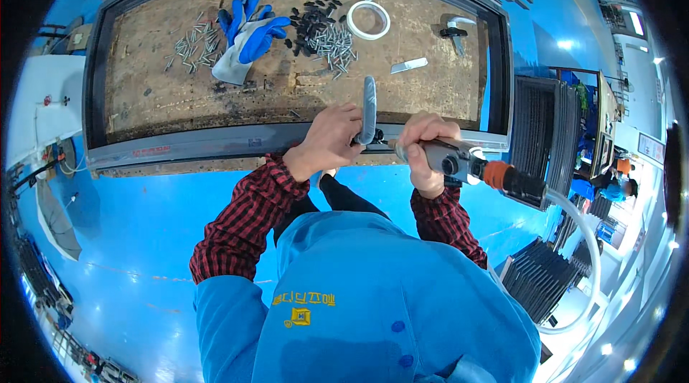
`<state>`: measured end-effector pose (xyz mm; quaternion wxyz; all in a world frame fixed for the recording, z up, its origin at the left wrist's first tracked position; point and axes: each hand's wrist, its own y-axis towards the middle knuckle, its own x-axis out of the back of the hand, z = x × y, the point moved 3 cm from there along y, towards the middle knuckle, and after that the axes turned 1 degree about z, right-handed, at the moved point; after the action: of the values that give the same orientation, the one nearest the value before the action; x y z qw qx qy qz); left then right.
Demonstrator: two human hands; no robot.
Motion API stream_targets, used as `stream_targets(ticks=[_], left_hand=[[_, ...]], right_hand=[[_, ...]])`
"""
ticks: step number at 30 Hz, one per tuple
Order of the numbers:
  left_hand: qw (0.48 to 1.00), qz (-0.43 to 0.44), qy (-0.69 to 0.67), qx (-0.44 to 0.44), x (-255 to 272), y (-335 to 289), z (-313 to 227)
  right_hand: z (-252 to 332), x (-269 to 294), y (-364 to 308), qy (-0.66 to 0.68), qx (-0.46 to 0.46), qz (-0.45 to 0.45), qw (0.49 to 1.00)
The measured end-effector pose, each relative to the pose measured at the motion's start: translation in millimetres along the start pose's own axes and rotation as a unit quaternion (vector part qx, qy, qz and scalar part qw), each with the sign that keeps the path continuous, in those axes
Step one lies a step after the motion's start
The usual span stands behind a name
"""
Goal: Assembling and securing components of a metal window frame using power tools and fasteners.
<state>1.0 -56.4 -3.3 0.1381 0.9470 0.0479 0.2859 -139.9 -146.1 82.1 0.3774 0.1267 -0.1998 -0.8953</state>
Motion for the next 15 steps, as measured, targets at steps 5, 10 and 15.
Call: stream_targets(ticks=[5,10,15], left_hand=[[1.000,-0.007,0.008,0.002,-2.6,-0.3,1.5],[1.000,0.019,0.001,0.019,-2.2,1.0,0.1],[1.000,0.013,-0.002,0.005,-0.7,1.5,-0.7]], right_hand=[[-0.2,-1.6,1.0,0.019,-0.015,-0.024,0.999],[-3.9,-0.1,-0.2,0.006,-0.001,-0.026,1.000],[-5.3,1.9,-0.7,0.034,-0.005,-0.021,0.999]])
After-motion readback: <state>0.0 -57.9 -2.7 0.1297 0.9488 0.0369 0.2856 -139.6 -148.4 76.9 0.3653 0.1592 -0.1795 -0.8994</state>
